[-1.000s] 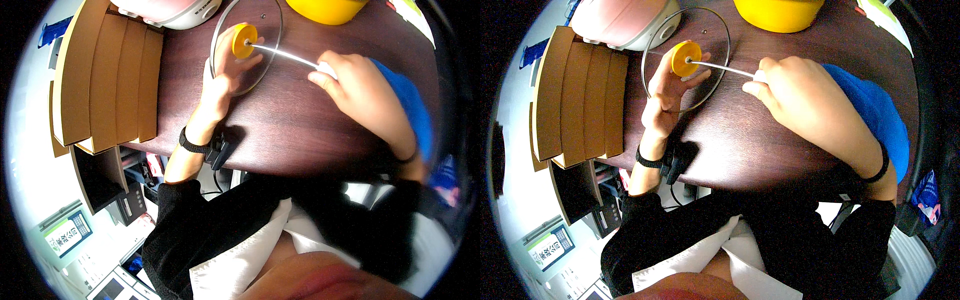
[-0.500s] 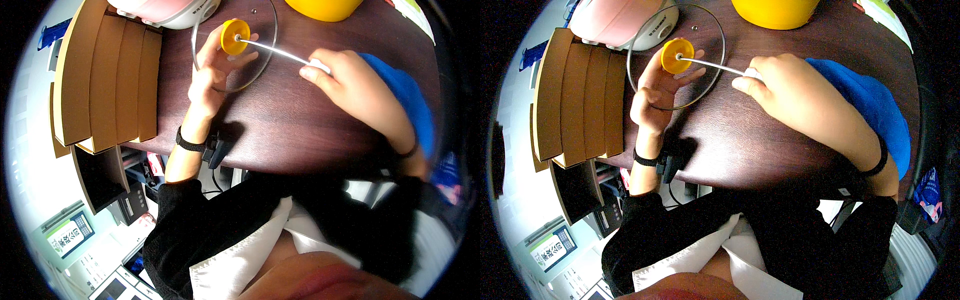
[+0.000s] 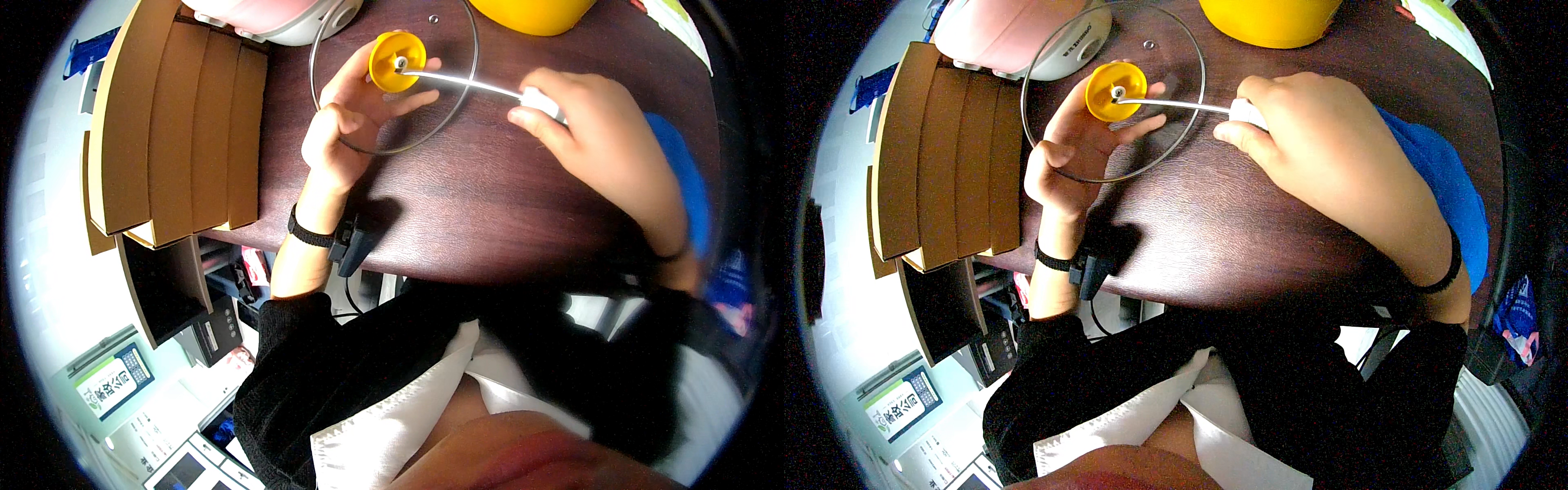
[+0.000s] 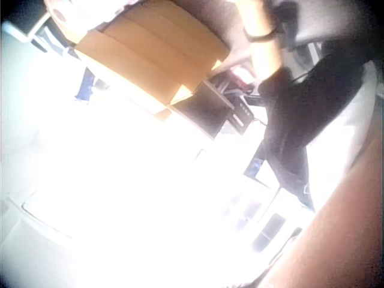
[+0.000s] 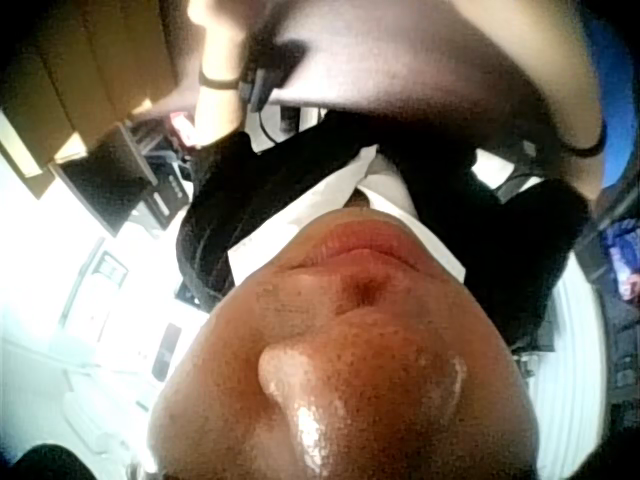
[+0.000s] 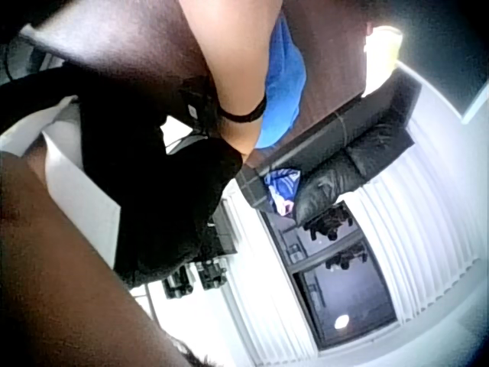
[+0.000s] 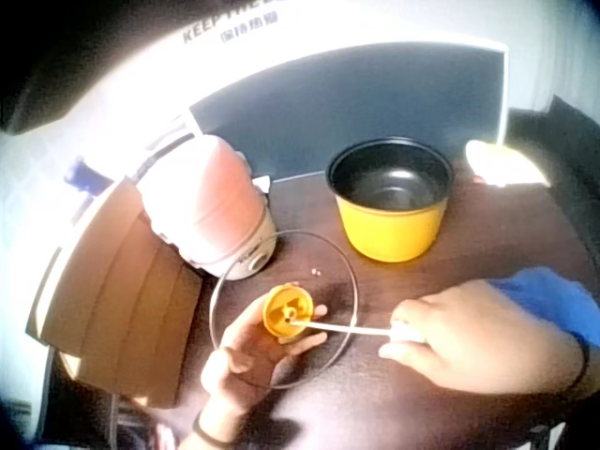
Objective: The person inserts a small white component into a yellow plastic part, then uses a screwdriver to tighten a screw into the center of the yellow part. Finally, the person wipes the yellow part with a blue cloth.
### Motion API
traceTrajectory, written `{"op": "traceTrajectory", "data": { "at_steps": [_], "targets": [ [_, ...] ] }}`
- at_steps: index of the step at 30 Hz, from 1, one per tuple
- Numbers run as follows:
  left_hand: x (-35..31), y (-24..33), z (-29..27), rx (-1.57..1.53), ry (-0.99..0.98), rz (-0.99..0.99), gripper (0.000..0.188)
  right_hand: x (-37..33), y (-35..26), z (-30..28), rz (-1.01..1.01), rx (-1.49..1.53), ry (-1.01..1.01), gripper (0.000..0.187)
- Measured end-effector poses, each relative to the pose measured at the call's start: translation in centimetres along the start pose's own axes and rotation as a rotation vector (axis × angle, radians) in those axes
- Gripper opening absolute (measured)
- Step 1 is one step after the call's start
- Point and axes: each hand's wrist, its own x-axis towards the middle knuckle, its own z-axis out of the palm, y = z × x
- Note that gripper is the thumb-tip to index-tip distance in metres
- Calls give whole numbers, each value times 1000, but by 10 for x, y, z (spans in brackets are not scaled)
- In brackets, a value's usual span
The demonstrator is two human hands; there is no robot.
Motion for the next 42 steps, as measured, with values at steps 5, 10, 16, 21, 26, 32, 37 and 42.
{"op": "traceTrajectory", "data": {
  "at_steps": [5, 10, 16, 21, 26, 32, 37, 42],
  "targets": [
    [0, 0, 3, -12, 14, 1, 78, 0, 0, -4, 11, -25, -9, 31],
    [1, 0, 2, 3, 1, 5, 78, -1, 2, -4, 8, -57, -12, 31],
    [0, 0, 1, -3, 2, 5, 79, 0, 0, -5, 31, -48, -26, 30],
    [1, 1, 2, -9, -1, 5, 79, -1, 0, -6, 21, -38, -13, 30],
    [0, 0, 2, -16, 5, 6, 79, -1, 0, -6, 33, -52, 2, 30],
    [0, 1, 2, -24, 10, 4, 80, -1, 0, -6, 24, -38, 12, 30],
    [-1, 3, 5, -29, 26, -5, 84, -1, 1, -5, 8, -33, -4, 29],
    [-4, 4, 7, 31, 12, 9, 87, 2, 7, -4, 16, 104, -76, 31]
  ]
}}
